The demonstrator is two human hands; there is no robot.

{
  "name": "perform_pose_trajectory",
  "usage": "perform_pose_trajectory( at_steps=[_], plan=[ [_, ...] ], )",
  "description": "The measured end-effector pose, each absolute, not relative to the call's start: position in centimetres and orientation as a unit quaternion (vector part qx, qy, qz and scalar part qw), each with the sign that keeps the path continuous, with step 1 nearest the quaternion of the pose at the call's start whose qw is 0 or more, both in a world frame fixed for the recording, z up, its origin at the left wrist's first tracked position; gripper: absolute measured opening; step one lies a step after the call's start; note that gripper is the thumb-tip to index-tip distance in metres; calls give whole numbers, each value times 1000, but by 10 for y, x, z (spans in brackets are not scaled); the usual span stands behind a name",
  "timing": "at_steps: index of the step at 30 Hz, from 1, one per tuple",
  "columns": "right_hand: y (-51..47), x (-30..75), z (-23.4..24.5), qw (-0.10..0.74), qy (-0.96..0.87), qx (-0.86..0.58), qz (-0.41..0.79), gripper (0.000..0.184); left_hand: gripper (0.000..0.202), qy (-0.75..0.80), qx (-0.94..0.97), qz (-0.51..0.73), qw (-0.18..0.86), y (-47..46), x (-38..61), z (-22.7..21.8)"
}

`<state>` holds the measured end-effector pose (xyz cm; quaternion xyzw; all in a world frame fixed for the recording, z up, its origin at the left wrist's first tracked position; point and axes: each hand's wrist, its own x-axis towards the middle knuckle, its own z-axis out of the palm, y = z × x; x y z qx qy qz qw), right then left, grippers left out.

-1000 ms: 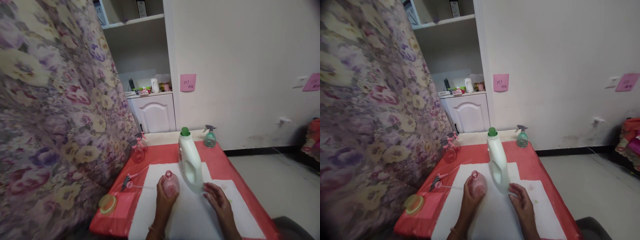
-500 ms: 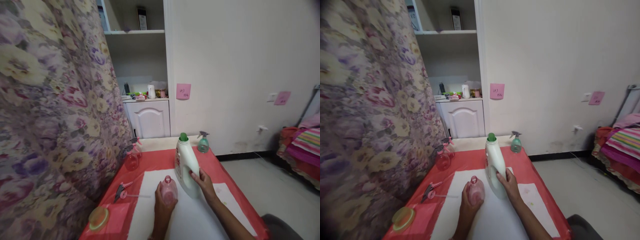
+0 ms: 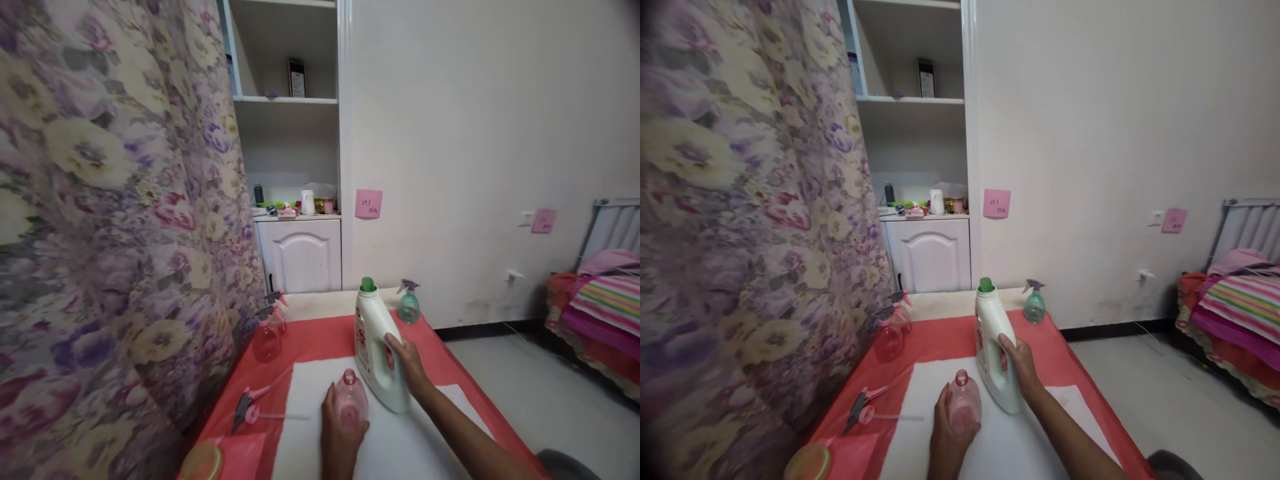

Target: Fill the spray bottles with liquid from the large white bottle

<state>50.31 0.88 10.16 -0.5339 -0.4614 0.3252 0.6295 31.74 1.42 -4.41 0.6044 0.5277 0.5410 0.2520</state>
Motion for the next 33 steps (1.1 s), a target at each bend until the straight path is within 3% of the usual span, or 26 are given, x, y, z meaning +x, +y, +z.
perform_pose_trajectory(
  at_steps=[12, 26, 33],
  plan=[
    [-35, 536, 164, 535, -521, -582, 321, 52, 85, 524, 583, 553, 284, 18, 323, -47],
    [-98, 561, 190, 361, -598, -630, 340, 45, 79, 476, 572, 575, 342, 5, 315, -19],
    [-102, 558, 200, 285, -598, -672, 330, 35, 51, 448, 553, 606, 356, 1, 319, 7]
  ],
)
